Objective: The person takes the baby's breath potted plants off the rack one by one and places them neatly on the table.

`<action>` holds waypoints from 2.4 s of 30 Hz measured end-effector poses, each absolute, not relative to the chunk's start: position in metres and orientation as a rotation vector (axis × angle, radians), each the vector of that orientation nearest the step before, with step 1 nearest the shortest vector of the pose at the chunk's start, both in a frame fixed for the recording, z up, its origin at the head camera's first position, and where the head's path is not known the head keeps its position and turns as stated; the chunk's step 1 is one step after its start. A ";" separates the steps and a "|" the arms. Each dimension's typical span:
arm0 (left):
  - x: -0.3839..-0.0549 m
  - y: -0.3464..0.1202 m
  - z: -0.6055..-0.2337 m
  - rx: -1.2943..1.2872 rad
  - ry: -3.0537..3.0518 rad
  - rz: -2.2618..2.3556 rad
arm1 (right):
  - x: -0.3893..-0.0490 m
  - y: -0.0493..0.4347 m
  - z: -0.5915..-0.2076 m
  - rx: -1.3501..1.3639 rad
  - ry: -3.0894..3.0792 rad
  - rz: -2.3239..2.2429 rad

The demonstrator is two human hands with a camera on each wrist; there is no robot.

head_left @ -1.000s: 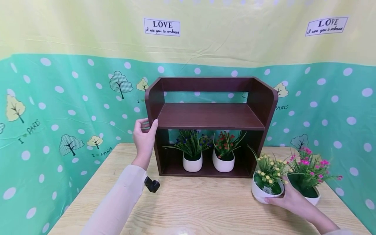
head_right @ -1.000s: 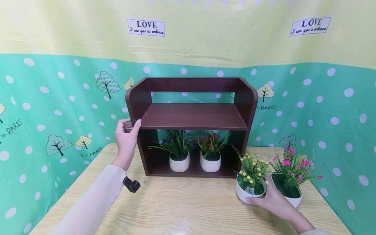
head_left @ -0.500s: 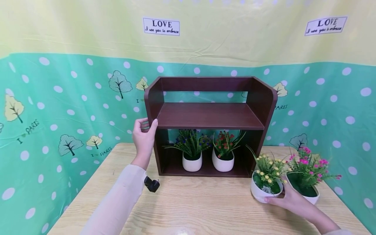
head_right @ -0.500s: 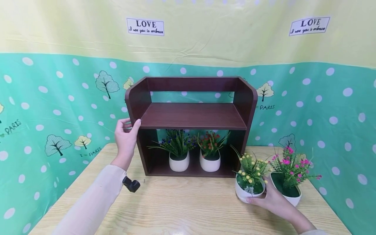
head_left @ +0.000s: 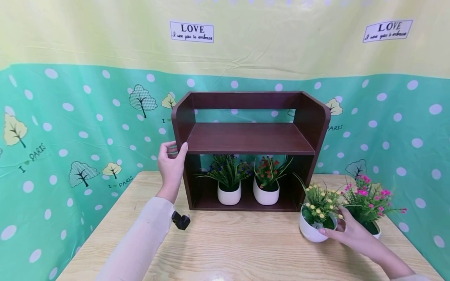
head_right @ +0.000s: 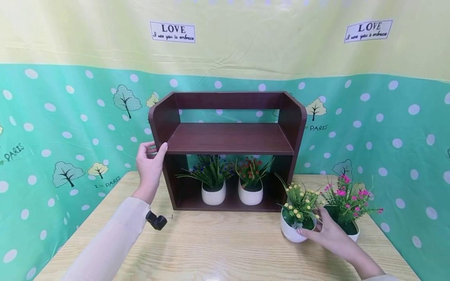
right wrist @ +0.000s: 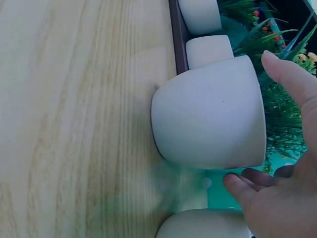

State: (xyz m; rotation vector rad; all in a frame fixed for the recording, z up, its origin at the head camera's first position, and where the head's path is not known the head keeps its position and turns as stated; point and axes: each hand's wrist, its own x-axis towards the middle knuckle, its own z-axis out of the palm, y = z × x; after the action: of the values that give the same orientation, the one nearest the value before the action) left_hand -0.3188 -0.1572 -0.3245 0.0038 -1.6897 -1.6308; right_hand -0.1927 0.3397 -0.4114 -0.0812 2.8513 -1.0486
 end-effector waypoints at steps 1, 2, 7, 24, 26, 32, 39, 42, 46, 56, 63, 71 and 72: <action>-0.319 -0.157 -0.324 0.003 -1.687 -1.629 | -0.192 0.339 -0.410 -0.090 2.855 -1.058; -0.319 -0.157 -0.324 0.001 -1.685 -1.628 | -0.191 0.339 -0.409 -0.102 2.854 -1.078; -0.319 -0.157 -0.324 0.002 -1.682 -1.624 | -0.189 0.339 -0.404 -0.124 2.858 -1.139; -0.319 -0.158 -0.324 0.007 -1.693 -1.632 | -0.189 0.342 -0.377 -0.294 2.958 -1.253; -0.318 -0.158 -0.324 0.004 -1.691 -1.632 | -0.190 0.341 -0.372 -0.316 2.968 -1.259; -0.319 -0.158 -0.324 0.003 -1.692 -1.635 | -0.194 0.337 -0.358 -0.397 2.976 -1.310; -0.319 -0.158 -0.324 0.000 -1.686 -1.641 | -0.197 0.329 -0.340 -0.455 3.018 -1.313; -0.318 -0.158 -0.324 0.000 -1.688 -1.635 | -0.197 0.326 -0.332 -0.448 3.011 -1.319; -0.318 -0.158 -0.324 0.000 -1.694 -1.633 | -0.198 0.323 -0.323 -0.460 3.002 -1.343; -0.320 -0.158 -0.325 -0.008 -1.683 -1.646 | -0.205 0.312 -0.304 -0.521 3.014 -1.352; -0.320 -0.158 -0.325 -0.008 -1.689 -1.647 | -0.220 0.304 -0.284 -0.532 3.033 -1.324; -0.319 -0.157 -0.325 0.001 -1.703 -1.645 | -0.234 0.297 -0.265 -0.482 3.065 -1.316; -0.320 -0.157 -0.325 0.000 -1.701 -1.645 | -0.235 0.296 -0.264 -0.469 3.065 -1.317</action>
State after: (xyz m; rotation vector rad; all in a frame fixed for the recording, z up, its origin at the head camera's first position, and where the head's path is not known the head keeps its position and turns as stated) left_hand -0.3196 -0.1574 -0.3250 -0.0005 -1.7007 -1.6451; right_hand -0.2354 0.2962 -0.2636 -0.4695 3.0655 -1.3173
